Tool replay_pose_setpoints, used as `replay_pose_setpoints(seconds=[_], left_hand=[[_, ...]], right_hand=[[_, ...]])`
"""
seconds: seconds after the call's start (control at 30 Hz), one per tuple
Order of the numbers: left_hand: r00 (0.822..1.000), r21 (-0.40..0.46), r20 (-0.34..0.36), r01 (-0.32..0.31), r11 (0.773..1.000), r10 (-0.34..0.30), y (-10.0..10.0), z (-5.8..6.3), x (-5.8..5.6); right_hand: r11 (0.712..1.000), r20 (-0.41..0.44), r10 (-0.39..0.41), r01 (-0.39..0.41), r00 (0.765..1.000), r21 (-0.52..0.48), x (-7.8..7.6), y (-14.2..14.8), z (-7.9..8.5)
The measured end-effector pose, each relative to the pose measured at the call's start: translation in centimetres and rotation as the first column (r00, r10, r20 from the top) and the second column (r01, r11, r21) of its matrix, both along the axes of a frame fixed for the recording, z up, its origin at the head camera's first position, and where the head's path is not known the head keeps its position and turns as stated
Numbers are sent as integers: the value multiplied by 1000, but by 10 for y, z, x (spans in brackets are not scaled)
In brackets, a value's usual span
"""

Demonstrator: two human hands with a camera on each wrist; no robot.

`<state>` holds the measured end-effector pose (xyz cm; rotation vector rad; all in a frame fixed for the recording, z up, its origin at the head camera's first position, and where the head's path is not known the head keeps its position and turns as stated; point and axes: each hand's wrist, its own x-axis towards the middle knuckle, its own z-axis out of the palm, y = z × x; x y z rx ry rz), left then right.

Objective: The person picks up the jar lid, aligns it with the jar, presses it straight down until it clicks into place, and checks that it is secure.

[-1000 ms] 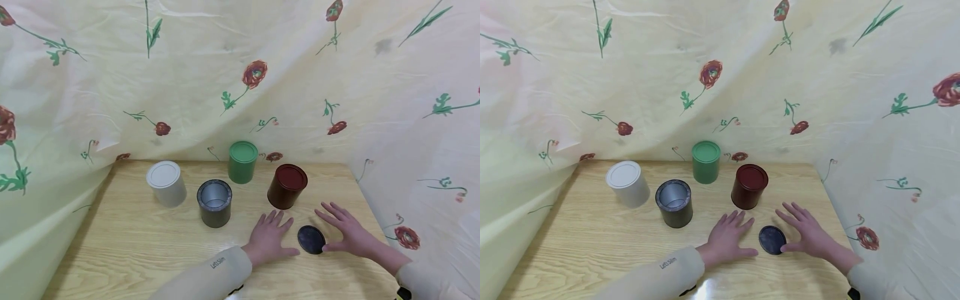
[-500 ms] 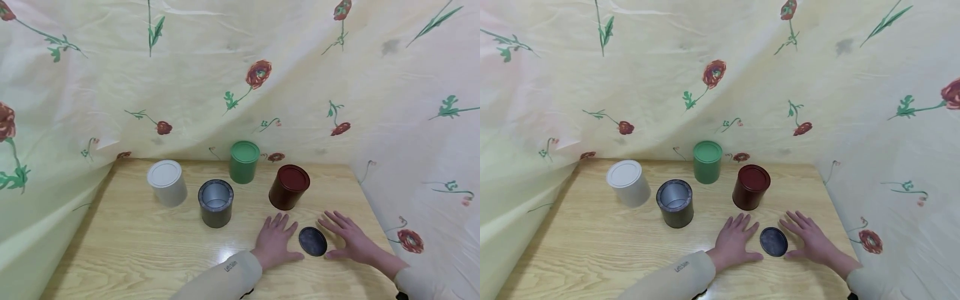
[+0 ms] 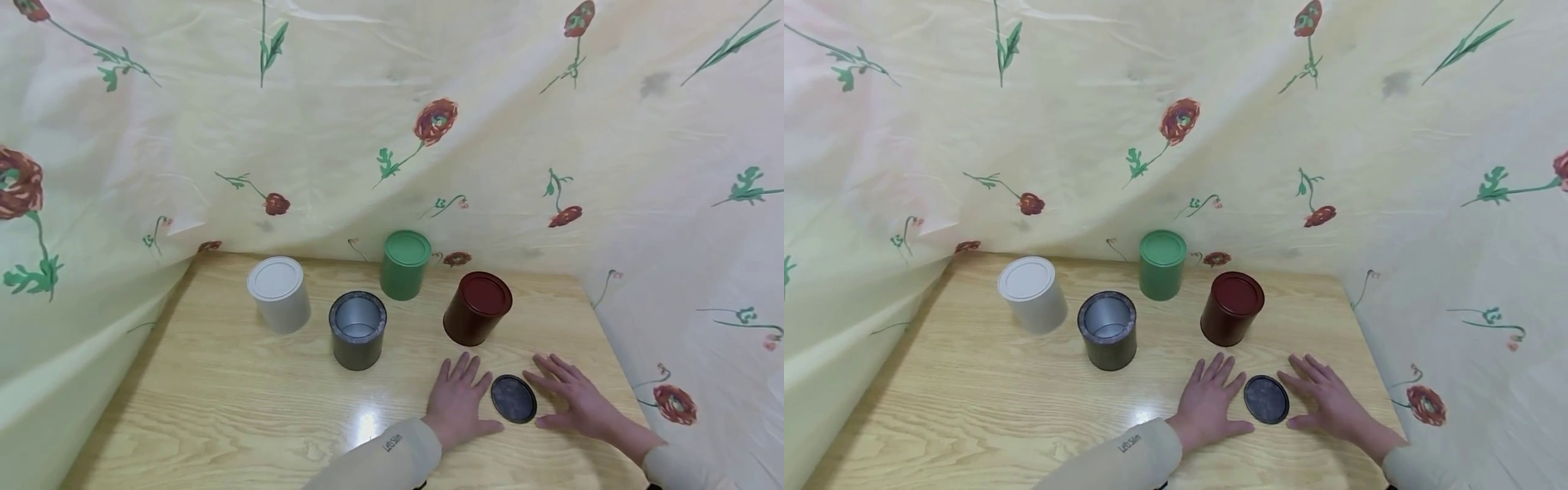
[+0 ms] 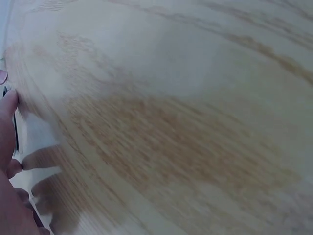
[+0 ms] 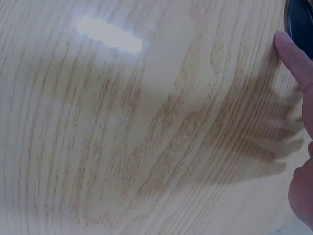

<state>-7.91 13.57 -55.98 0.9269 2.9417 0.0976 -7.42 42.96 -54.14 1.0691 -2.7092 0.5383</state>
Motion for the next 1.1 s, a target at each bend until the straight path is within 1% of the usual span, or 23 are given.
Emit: replay_pose_setpoints(seconds=[0.1, 0.2, 0.33, 0.43, 0.53, 0.67, 0.83, 0.97, 1.1], left_hand=[[1000, 3, -30, -1, 1000, 1, 3, -4, 0], [1000, 2, -20, 0, 1000, 0, 5, -4, 1], [1000, -2, 19, -5, 1000, 5, 6, 0, 3], [1000, 7, 19, -12, 1000, 12, 7, 2, 4], [1000, 12, 4, -18, 1000, 18, 7, 2, 4], [1000, 11, 6, -23, 1000, 23, 9, 0, 3], [999, 10, 13, -29, 1000, 29, 10, -4, 3], [1000, 12, -4, -25, 1000, 25, 9, -4, 3], [1000, -2, -27, -11, 1000, 11, 7, -4, 2]], right_hand=[[1000, -1, 1, -1, 1000, -10, 0, 1, -1], [1000, 8, -3, 3, 1000, -25, 1, -1, -1], [999, 12, -9, 10, 1000, -43, 4, -5, -2], [998, 18, -17, 18, 1000, -57, 6, -7, -3], [997, 29, -25, 27, 999, -68, 9, -9, -4], [996, 42, -37, 40, 998, -79, 12, -12, -6], [993, 85, -63, 71, 994, -92, 16, -16, -5], [991, 116, -57, 70, 992, -112, 18, -19, -3], [991, 117, -37, 52, 992, -126, 19, -21, -2]])
